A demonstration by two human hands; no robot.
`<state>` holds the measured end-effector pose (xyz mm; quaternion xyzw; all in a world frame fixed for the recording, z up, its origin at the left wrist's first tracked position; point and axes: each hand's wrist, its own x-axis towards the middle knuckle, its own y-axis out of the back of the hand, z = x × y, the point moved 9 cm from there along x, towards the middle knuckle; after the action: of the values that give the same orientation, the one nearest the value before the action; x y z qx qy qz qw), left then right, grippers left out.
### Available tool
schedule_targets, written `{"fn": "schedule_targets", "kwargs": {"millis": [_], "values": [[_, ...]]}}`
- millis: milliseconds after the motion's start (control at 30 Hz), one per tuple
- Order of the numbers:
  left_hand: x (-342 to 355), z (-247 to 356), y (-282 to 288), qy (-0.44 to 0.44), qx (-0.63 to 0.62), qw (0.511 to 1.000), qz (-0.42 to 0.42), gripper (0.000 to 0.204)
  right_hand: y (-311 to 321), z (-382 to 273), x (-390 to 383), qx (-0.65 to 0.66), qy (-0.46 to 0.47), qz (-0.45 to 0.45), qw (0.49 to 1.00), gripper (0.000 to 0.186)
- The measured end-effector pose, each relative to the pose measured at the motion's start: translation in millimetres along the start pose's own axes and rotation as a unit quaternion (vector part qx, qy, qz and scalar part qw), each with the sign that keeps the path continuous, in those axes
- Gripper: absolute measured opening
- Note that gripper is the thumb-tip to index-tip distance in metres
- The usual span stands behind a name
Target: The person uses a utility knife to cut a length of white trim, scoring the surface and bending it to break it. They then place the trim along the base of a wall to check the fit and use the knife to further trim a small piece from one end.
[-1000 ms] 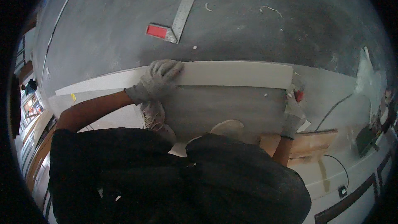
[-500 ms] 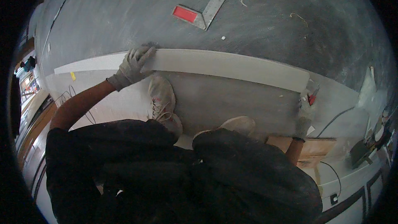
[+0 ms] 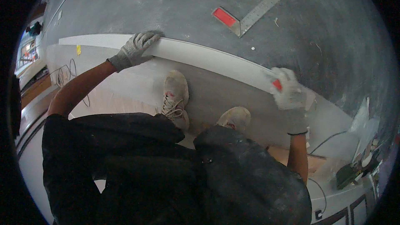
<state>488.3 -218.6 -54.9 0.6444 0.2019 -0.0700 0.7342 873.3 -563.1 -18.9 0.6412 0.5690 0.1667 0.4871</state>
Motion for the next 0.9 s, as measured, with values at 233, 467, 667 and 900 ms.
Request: {"fn": "schedule_targets", "kwargs": {"millis": [233, 467, 667, 900], "values": [[-24, -30, -7, 0.076, -0.003, 0.997, 0.022, 0.099, -60, -43, 31, -0.070, 0.032, -0.072, 0.994, 0.075], [-47, -67, -23, 0.104, 0.043, 0.994, 0.005, 0.097, -80, -24, 32, -0.061, 0.071, 0.002, 0.996, 0.081], [-55, -92, -12, 0.120, 0.090, 0.985, -0.087, 0.097, -80, -15, 31, -0.037, 0.105, 0.030, 0.993, 0.086], [-117, -125, 30, 0.133, 0.057, 0.954, -0.263, 0.090, -103, -6, 29, -0.020, 0.108, -0.016, 0.994, 0.096]]}}
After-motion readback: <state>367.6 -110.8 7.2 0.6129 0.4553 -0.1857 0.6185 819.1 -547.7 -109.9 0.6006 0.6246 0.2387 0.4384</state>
